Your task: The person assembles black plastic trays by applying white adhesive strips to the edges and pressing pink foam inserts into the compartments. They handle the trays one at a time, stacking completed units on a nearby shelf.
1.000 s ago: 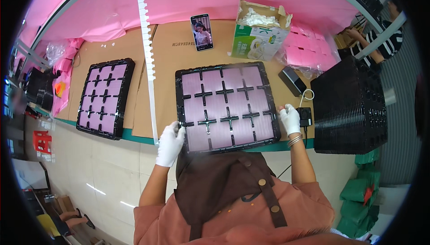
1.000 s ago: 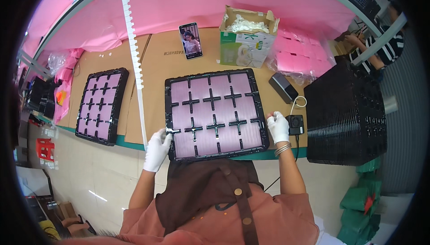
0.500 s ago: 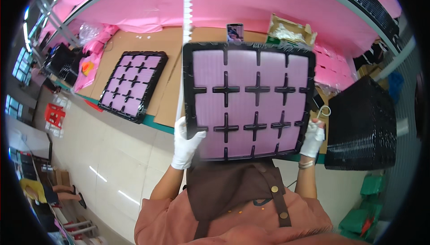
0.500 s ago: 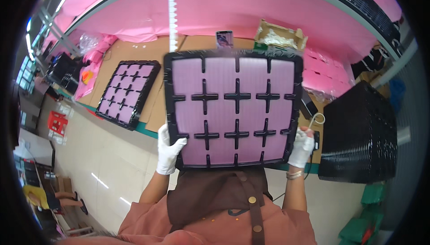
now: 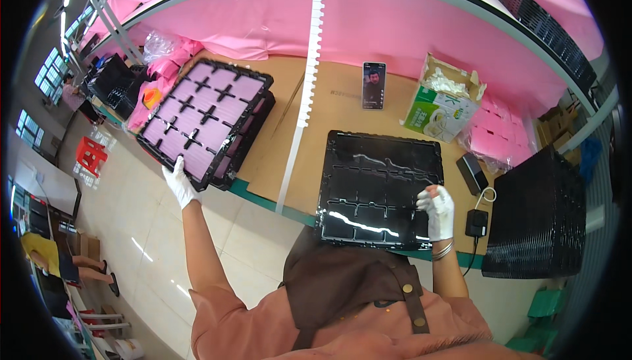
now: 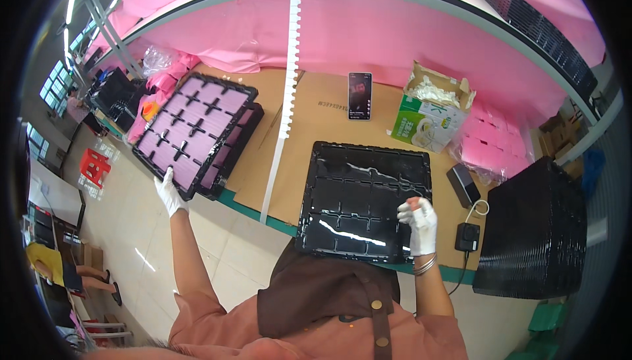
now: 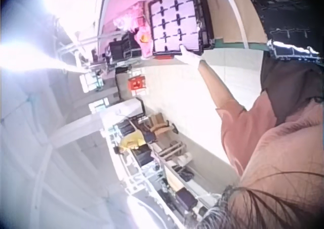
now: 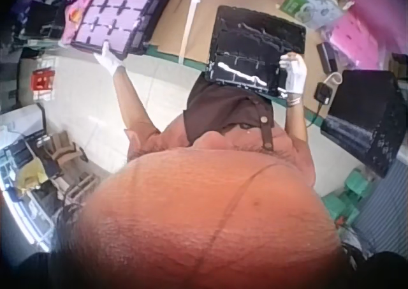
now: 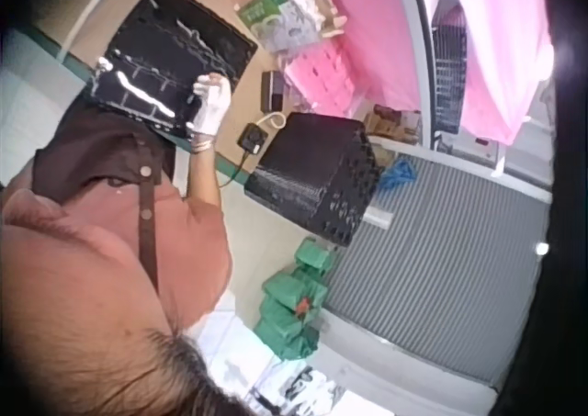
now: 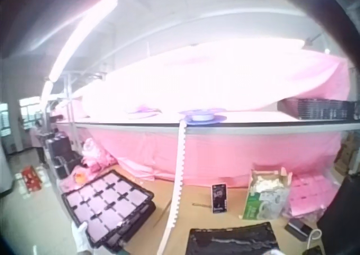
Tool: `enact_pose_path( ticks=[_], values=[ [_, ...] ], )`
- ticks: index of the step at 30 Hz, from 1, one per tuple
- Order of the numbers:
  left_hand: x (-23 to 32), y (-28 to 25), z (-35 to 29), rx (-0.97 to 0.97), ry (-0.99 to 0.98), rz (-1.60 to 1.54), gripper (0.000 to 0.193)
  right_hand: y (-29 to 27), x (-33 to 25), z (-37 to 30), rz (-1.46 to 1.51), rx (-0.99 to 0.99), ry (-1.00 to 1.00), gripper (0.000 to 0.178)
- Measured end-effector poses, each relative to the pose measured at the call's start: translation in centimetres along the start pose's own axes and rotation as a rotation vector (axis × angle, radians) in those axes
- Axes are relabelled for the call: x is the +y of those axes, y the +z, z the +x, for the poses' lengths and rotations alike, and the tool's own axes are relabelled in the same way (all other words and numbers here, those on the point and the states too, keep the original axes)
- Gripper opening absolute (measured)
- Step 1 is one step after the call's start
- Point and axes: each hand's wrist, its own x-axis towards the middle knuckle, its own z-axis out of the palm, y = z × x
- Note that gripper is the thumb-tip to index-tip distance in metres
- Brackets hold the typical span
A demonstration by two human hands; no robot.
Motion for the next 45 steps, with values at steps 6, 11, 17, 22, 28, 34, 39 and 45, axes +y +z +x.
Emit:
enact_pose_path(
  ticks=[6,11,17,22,28,34,39,45],
  values=[
    [-8.2,-0.9,3.4,0.126,-0.036,0.153,0.041,3.3,1.3,1.4,-0.222,-0.281,0.175,0.027],
    [-9.5,-0.2,1.7,0.292,-0.113,0.485,0.052,10.0,2.9,4.7,-0.272,-0.510,0.228,0.019],
    [-11.8,-0.6,0.9,0.288,-0.067,0.654,0.067,21.8,8.0,9.8,-0.166,-0.530,0.193,0.026],
    [-9.2,-0.4,-0.8,0.311,-0.047,0.654,0.067,29.6,8.9,10.7,-0.048,-0.266,0.191,0.034],
    [-1.9,9.4,-8.0,-0.116,0.334,0.530,0.041,28.9,9.5,10.2,0.386,-0.276,0.200,0.020],
    [4.0,20.1,-14.4,-1.021,-0.268,0.326,0.033,24.3,4.3,6.6,0.244,-0.387,0.225,0.015],
    [2.9,22.3,-17.2,-0.954,-0.475,0.046,0.020,21.8,1.1,6.3,0.154,-0.288,0.073,0.011],
    [3.4,22.4,-18.3,-0.911,-0.529,-0.078,0.021,21.9,0.5,6.3,0.119,-0.238,0.012,0.014]
  ],
)
